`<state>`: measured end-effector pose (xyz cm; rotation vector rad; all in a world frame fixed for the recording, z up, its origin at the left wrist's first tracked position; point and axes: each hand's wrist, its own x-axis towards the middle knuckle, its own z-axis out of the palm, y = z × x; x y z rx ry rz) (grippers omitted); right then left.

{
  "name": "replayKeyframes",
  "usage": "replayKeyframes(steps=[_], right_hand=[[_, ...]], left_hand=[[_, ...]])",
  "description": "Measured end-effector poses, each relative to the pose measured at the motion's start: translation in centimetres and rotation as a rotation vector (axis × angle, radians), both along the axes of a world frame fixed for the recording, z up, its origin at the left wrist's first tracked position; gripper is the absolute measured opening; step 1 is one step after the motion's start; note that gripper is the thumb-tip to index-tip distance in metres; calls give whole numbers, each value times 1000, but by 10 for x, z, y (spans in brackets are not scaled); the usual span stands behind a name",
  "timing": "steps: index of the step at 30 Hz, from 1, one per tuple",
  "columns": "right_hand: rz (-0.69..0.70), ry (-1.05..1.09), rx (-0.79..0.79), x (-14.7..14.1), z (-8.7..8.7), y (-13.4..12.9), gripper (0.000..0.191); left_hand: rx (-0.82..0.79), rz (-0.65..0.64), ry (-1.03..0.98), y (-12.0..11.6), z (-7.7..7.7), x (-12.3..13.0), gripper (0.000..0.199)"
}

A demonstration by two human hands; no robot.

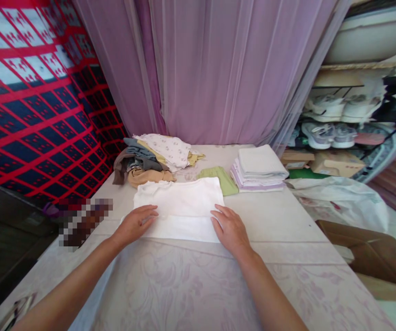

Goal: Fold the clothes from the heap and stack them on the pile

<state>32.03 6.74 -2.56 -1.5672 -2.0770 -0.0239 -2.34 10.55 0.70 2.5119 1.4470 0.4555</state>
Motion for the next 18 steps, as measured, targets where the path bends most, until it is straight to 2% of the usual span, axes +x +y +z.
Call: replayKeyframes(steps=[3, 5, 10, 13, 18], right_hand=[[-126, -23, -45, 8, 18, 40, 33], [-203, -56, -114, 11, 30, 71, 35], [-266, -170, -284, 7, 47, 135, 40], [-263, -198, -329, 4, 47, 151, 40], [-268, -236, -387, 4, 47, 157, 34]], left_hand=[[91, 144, 26, 33, 11, -13, 29], [140, 230, 72, 57, 17, -20, 37], [30, 314, 256, 103, 18, -23, 62], [-26, 341, 322, 112, 15, -17, 64], [-27, 336, 328, 124, 21, -9, 33]])
